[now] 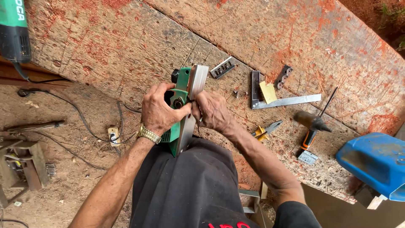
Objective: The person assembles a green electric planer by attaching a metal base plate and inserting small metal components into its slots. They use their hands to align and press the parts into place on a wooden workbench covered in sawdust.
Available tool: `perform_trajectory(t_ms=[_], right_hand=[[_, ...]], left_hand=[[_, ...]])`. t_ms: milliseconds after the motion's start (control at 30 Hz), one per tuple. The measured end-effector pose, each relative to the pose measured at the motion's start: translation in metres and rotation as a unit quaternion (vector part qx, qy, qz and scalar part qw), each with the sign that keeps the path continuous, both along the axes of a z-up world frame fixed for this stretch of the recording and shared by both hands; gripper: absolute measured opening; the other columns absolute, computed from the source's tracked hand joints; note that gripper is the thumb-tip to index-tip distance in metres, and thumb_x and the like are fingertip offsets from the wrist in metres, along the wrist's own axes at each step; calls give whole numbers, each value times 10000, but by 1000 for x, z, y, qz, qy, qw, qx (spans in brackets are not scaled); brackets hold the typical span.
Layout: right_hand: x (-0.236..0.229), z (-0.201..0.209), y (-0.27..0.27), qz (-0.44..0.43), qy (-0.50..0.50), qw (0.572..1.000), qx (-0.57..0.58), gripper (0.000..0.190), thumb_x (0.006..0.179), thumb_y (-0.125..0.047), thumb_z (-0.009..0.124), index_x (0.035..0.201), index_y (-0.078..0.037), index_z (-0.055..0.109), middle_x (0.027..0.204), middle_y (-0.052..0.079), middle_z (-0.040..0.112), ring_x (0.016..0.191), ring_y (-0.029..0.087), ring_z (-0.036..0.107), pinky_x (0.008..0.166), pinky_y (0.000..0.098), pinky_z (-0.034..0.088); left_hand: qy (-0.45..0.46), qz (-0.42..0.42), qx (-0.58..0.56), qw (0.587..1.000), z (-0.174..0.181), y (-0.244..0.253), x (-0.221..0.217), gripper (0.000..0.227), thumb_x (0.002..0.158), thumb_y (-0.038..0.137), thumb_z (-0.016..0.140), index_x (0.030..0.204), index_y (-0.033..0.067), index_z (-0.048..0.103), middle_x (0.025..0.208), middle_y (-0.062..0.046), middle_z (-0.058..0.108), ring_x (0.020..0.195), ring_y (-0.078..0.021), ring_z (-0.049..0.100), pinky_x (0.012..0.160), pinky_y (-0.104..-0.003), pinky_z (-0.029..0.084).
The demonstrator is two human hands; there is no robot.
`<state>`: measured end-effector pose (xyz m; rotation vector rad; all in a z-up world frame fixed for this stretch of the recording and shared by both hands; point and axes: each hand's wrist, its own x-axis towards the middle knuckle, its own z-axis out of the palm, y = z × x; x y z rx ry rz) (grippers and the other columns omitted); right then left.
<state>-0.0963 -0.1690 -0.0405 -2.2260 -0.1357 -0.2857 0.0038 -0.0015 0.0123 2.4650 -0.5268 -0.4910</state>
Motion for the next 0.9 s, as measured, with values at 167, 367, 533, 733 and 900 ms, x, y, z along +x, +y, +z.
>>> perform_trajectory(t_ms=[167, 367, 533, 733, 900], right_hand=[[-1, -11, 19, -134, -15, 991, -8, 177, 827, -27, 635, 741, -90, 493, 596, 30, 434, 489, 195, 400, 538, 384, 319], [-1, -15, 28, -215, 14, 976, 23, 252, 798, 10, 601, 666, -85, 408, 568, 35, 395, 475, 216, 357, 544, 402, 296], [-3, -13, 37, -251, 10, 968, 22, 221, 832, 31, 570, 708, -71, 418, 612, 71, 397, 513, 248, 389, 568, 413, 336], [-4, -40, 8, -158, 18, 987, 33, 145, 914, -7, 617, 804, -65, 543, 648, 46, 484, 538, 184, 465, 542, 373, 390], [-18, -3, -14, -94, -9, 995, 34, 162, 912, -106, 694, 959, -46, 552, 769, 71, 575, 668, 204, 553, 585, 368, 451]], left_hand=[[7, 21, -5, 1000, 6, -4, 2, 631, 613, 415, 905, 1090, 41, 729, 967, -148, 689, 864, -310, 698, 754, -443, 565], [20, 15, -33, 999, 8, -4, 8, 611, 634, 365, 912, 1114, 40, 719, 963, -141, 683, 848, -305, 707, 723, -423, 575], [20, 32, -39, 999, 8, -2, 5, 606, 619, 354, 915, 1107, 48, 726, 939, -137, 683, 834, -307, 709, 708, -424, 573], [-1, 24, -33, 999, 2, -1, 2, 621, 615, 382, 914, 1101, 44, 727, 961, -151, 694, 851, -310, 707, 739, -435, 581], [8, 13, -14, 1000, 0, 7, -6, 678, 634, 411, 907, 1167, 41, 709, 979, -184, 679, 886, -320, 697, 784, -445, 573]])
